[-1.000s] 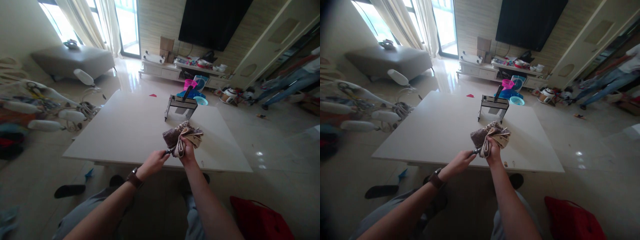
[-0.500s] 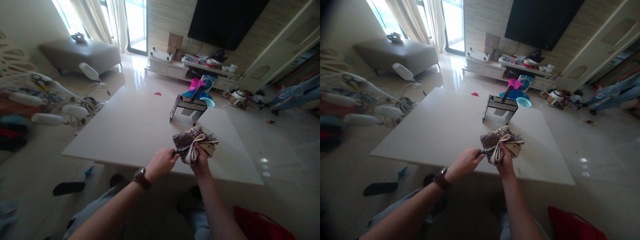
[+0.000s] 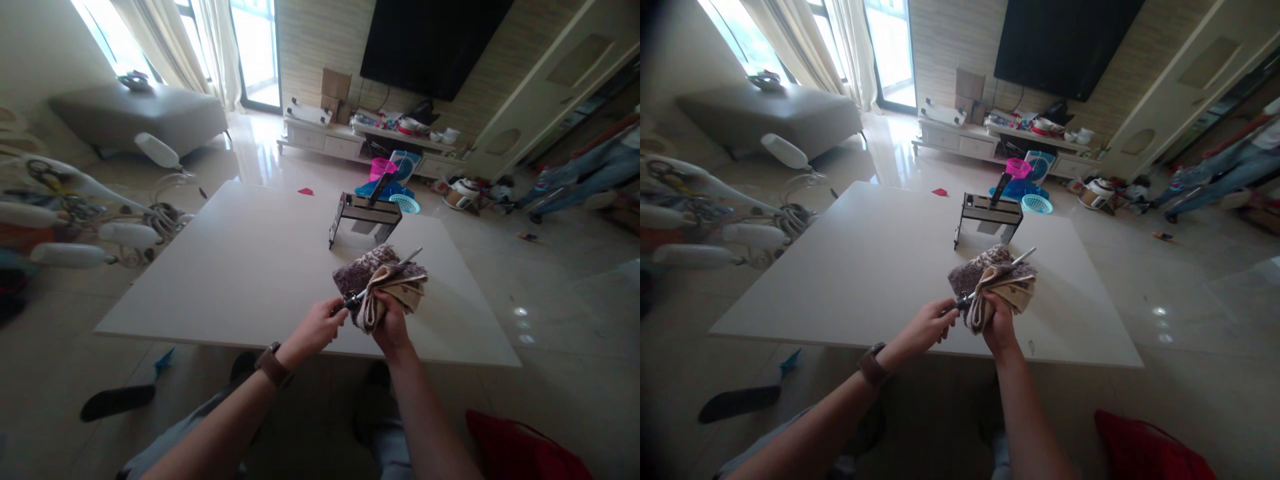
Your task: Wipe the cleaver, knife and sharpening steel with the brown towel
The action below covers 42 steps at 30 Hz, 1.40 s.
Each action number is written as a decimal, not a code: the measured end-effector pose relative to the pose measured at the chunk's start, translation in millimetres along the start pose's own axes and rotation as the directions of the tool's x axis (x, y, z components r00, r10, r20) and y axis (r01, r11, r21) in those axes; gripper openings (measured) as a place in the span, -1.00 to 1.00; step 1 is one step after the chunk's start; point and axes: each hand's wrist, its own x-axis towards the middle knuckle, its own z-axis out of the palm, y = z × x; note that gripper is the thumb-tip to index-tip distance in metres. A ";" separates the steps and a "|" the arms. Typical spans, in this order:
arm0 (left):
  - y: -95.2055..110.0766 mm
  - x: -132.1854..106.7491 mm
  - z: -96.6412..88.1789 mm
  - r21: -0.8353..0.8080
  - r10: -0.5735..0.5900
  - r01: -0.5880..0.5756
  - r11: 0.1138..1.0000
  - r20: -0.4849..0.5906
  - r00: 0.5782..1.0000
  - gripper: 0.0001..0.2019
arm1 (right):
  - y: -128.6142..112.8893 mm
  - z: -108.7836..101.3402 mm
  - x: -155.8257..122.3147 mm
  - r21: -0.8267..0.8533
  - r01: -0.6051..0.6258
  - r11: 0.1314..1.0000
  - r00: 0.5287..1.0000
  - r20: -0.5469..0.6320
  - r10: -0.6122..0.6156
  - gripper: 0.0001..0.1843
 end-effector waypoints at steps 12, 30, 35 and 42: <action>-17.7 -17.1 -6.8 -0.113 0.018 -0.036 0.993 -0.155 0.988 -0.74 | 29.7 22.1 -10.8 -0.208 0.040 0.977 0.998 0.050 -0.030 -0.73; -15.1 5.6 -25.8 -0.238 -0.139 0.124 0.963 -0.045 0.989 -0.62 | 32.7 31.4 10.4 -0.207 0.166 0.964 0.985 -0.021 -0.174 -0.73; -17.1 3.9 -24.1 -0.271 -0.101 0.081 0.959 -0.062 0.993 -0.57 | 29.3 32.3 6.5 -0.163 0.104 0.981 0.995 0.007 -0.104 -0.73; -22.4 -0.7 -14.2 -0.130 -0.095 0.070 0.989 -0.194 0.976 -0.56 | 36.0 31.8 -0.5 -0.232 0.061 0.971 0.996 0.076 -0.044 -0.71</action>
